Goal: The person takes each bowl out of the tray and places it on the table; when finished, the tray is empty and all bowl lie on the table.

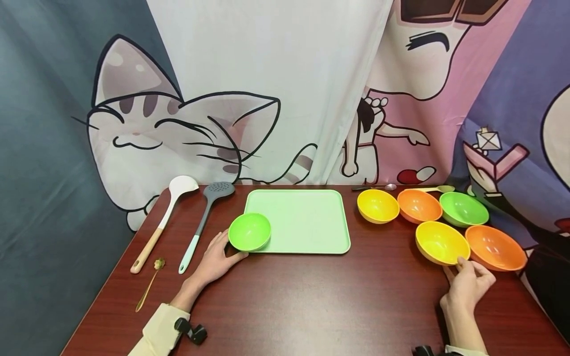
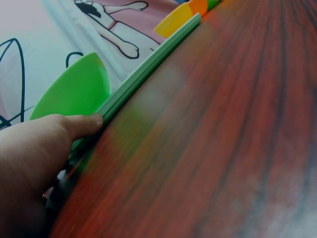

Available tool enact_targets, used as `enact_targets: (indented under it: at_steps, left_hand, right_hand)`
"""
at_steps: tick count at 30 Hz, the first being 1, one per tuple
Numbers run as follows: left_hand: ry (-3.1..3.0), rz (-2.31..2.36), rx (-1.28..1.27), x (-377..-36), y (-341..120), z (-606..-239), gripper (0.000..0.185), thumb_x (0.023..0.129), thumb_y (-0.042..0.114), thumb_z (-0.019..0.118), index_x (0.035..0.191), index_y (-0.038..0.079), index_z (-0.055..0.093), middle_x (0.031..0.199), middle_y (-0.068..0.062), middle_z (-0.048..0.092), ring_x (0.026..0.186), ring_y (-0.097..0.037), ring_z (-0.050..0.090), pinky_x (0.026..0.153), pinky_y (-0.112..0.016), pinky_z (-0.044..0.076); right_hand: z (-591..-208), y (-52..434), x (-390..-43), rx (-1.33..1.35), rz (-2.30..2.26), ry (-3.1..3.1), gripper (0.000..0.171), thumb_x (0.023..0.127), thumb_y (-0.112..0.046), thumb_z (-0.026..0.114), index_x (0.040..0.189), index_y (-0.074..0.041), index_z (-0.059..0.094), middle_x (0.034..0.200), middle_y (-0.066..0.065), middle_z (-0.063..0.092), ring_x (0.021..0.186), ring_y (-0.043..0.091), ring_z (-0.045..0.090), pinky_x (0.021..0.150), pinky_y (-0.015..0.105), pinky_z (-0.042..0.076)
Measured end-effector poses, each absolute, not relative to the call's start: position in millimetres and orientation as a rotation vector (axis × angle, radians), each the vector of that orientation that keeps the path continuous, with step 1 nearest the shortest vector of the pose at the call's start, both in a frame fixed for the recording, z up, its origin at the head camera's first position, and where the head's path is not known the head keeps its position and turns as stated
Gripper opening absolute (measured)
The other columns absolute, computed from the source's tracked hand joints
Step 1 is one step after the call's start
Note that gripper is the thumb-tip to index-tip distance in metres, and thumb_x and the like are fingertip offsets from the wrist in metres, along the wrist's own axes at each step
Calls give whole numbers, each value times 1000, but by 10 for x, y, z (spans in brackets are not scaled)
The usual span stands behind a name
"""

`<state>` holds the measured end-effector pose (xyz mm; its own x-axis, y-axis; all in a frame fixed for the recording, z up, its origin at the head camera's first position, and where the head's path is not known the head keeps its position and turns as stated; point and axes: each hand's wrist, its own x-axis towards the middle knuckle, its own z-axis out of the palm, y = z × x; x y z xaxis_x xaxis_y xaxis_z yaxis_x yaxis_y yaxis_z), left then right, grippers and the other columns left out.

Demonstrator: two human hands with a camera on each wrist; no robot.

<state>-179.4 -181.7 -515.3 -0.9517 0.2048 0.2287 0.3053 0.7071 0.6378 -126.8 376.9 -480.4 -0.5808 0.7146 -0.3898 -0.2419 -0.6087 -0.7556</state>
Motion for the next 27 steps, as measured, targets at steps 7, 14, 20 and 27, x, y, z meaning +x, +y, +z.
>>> enact_targets:
  at_steps: [7, 14, 20, 27]
  left_hand:
    - [-2775, -1068, -415, -1787, -1821, -5142, 82, 83, 41, 79, 151, 13, 44, 154, -11, 46, 147, -27, 37, 125, -52, 20]
    - [-2769, -1083, -418, -1765, -1827, -5150, 81, 83, 41, 79, 151, 14, 45, 154, -11, 46, 147, -28, 37, 124, -54, 21]
    - [-2744, -1035, -426, -1779, -1812, -5166, 81, 82, 39, 80, 149, 10, 46, 152, -14, 49, 145, -31, 39, 123, -55, 24]
    - [-2748, -1051, -427, -1783, -1812, -5150, 80, 84, 39, 79, 150, 8, 45, 152, -15, 47, 146, -32, 39, 123, -54, 23]
  right_hand:
    - [-4752, 3736, -1148, -942, 2084, -956, 24, 96, -1, 57, 103, -18, 42, 103, -3, 46, 80, 5, 57, 55, 15, 54]
    - [-4693, 3512, -1123, -814, 1724, -1065, 21, 90, 8, 55, 90, -14, 52, 93, -1, 49, 87, 6, 48, 73, 11, 40]
    - [-4555, 3207, -1216, -505, 1735, -1038, 22, 85, 15, 56, 82, -7, 59, 86, 7, 54, 74, 13, 49, 54, 12, 42]
    - [-4493, 2729, -1362, -366, 1867, -1459, 17, 90, 11, 58, 84, -5, 63, 84, -1, 59, 72, 9, 54, 59, 12, 48]
